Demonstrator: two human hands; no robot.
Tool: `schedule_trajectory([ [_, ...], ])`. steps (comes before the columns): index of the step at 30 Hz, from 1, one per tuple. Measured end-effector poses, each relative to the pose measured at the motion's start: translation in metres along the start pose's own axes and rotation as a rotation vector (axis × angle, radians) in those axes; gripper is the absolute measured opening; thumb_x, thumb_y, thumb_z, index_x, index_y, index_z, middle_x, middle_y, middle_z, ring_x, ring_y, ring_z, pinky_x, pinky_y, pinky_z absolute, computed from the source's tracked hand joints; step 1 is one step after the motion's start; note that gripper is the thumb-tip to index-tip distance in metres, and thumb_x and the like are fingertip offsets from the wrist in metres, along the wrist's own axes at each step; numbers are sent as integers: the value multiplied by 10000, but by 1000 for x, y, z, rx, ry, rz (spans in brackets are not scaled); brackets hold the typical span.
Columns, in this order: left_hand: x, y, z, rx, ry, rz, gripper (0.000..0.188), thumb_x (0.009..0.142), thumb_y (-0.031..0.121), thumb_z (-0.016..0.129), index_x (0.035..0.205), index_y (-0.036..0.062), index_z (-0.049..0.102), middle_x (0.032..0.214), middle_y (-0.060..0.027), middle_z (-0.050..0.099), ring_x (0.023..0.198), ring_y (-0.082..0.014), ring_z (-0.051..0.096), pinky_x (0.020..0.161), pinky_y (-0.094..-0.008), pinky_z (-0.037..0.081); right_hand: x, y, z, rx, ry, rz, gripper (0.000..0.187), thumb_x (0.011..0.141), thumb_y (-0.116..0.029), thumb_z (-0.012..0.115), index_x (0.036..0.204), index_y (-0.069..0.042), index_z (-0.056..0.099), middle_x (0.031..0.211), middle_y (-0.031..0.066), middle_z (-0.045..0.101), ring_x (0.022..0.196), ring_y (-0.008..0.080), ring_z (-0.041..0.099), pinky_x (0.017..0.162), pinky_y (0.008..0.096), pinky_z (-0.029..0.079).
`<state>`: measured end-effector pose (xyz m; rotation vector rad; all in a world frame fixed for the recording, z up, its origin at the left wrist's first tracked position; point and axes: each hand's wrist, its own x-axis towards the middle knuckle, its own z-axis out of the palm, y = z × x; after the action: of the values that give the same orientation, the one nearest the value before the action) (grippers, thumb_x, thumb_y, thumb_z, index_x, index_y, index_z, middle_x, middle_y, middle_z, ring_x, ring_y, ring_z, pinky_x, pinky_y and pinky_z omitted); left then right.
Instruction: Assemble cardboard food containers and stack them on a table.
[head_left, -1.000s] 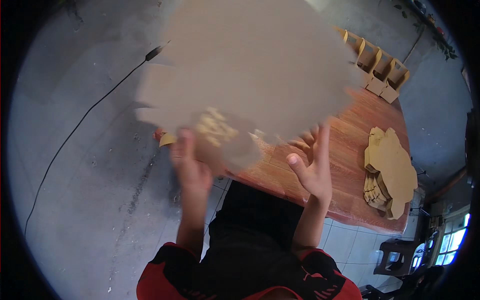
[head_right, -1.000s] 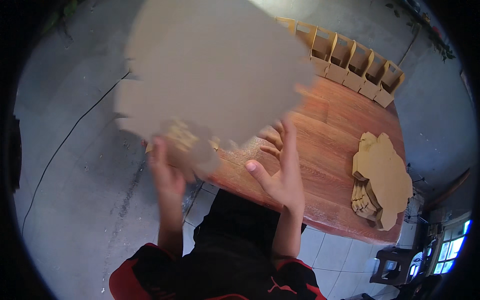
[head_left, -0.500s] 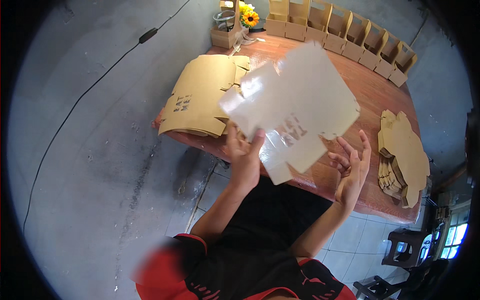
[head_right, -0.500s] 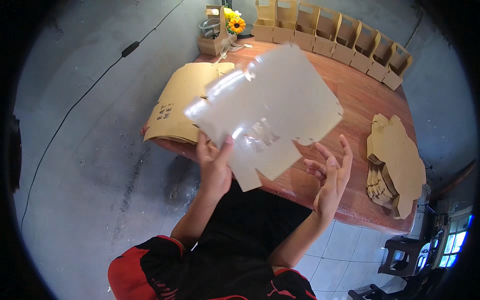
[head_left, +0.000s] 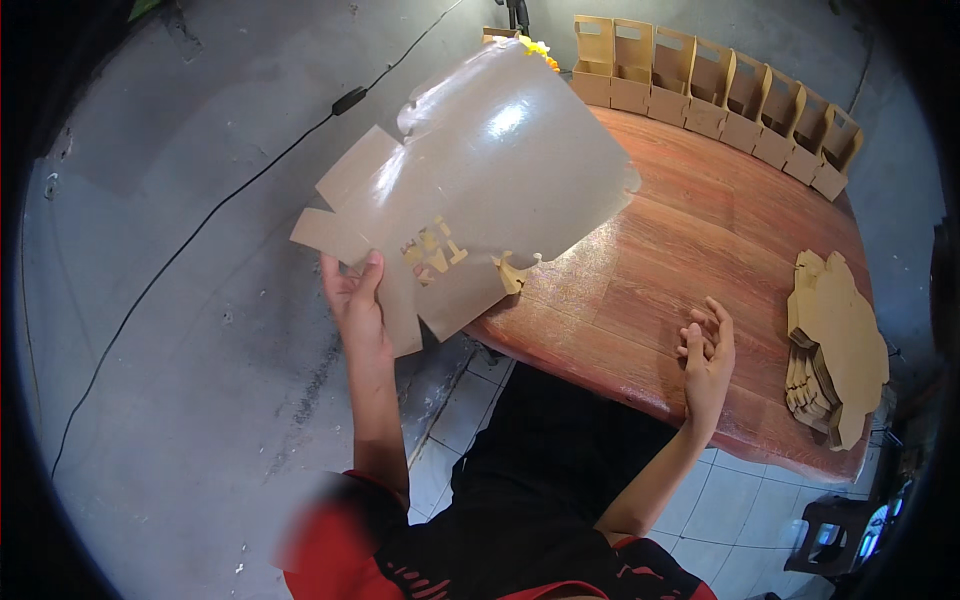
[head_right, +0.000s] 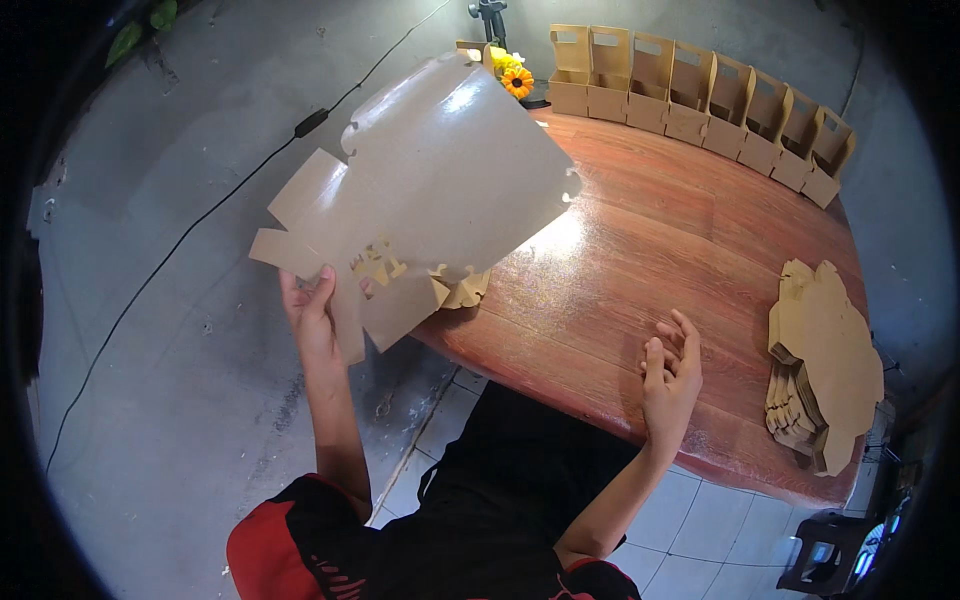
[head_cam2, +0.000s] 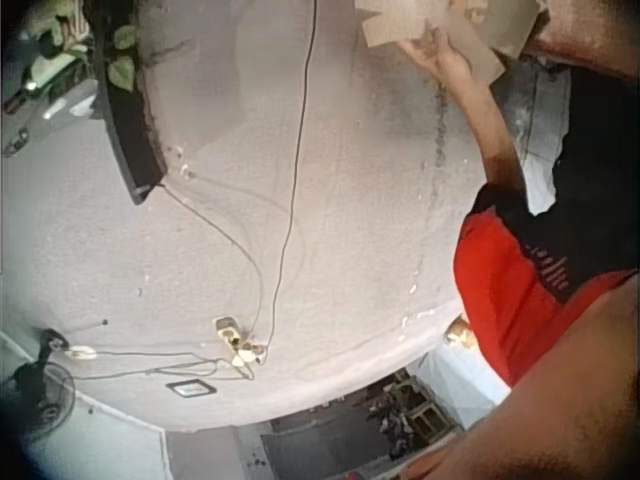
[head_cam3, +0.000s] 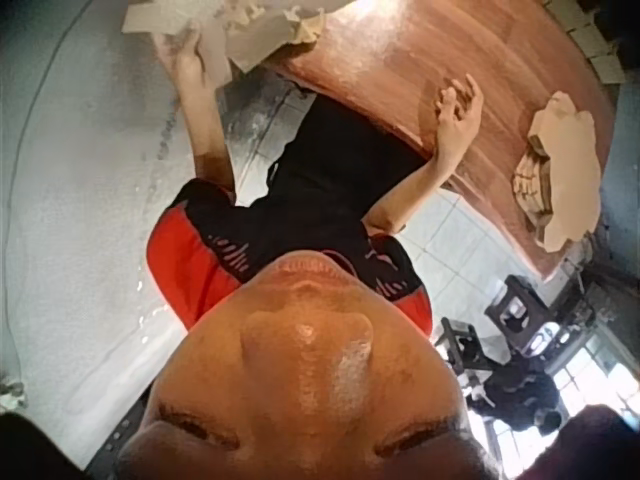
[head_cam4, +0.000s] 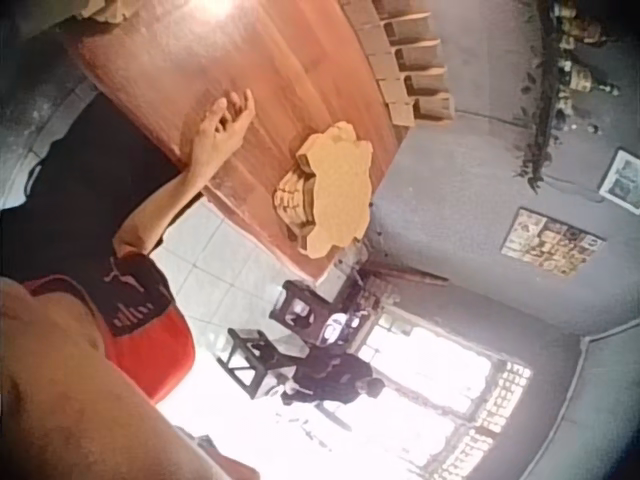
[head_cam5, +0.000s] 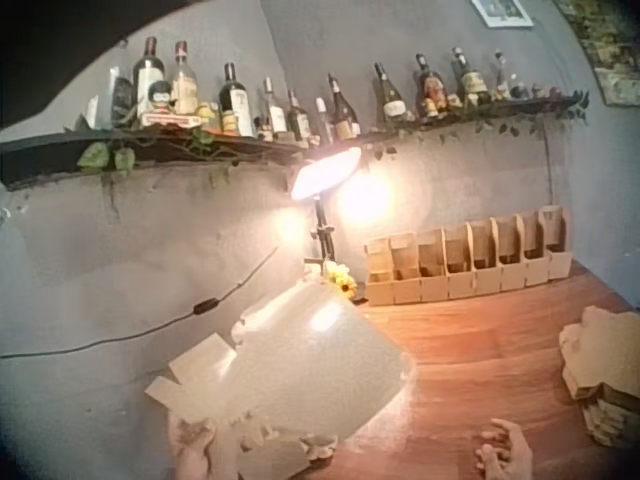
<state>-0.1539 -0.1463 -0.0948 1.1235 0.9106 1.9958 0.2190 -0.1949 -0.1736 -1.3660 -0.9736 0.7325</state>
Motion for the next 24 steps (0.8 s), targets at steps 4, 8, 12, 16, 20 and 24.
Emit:
schedule_trajectory([
  [4,-12,-13,7,-54,-23,-65,708,950,-48,634,1567,53,301,1417,-151,559,1234,-226,607,1006,-352,527,-6,-4,-1,69,1,-29,598,983,-213,670,1513,-74,431,1408,162,554,1154,233,612,912,326,524],
  [8,-24,-9,13,18,-249,-86,747,932,-60,641,1575,27,272,1420,-151,560,1288,-222,569,1084,-356,449,-9,-11,1,-104,183,-412,865,906,-323,762,1590,-76,293,1557,175,425,1336,324,517,1056,403,457],
  [12,-30,-3,20,50,-428,-316,739,933,-35,643,1577,19,285,1449,-152,544,1327,-227,537,1106,-353,417,-18,-16,-13,251,-83,-354,830,925,-230,748,1585,-36,285,1515,198,459,1317,282,518,1075,396,435],
  [16,-43,-22,33,-60,-430,-421,747,926,-19,637,1585,12,287,1484,-149,517,1369,-233,497,1139,-353,374,-23,-23,-20,240,-232,-188,689,973,-93,659,1566,-7,319,1395,186,561,1256,206,542,1031,356,447],
  [20,-62,-35,40,-191,-402,-453,834,906,56,657,1615,5,222,1576,-154,412,1464,-237,377,1197,-373,282,-34,-36,-26,147,-260,-115,590,998,-34,598,1540,2,367,1321,168,612,1185,163,574,976,311,459],
  [24,-66,-38,48,-201,-653,-510,904,902,207,655,1609,-58,159,1648,-161,292,1511,-253,288,1226,-372,204,-35,-28,-22,4,-267,-298,530,1007,-19,577,1510,5,411,1325,145,620,1158,143,584,940,281,465],
])
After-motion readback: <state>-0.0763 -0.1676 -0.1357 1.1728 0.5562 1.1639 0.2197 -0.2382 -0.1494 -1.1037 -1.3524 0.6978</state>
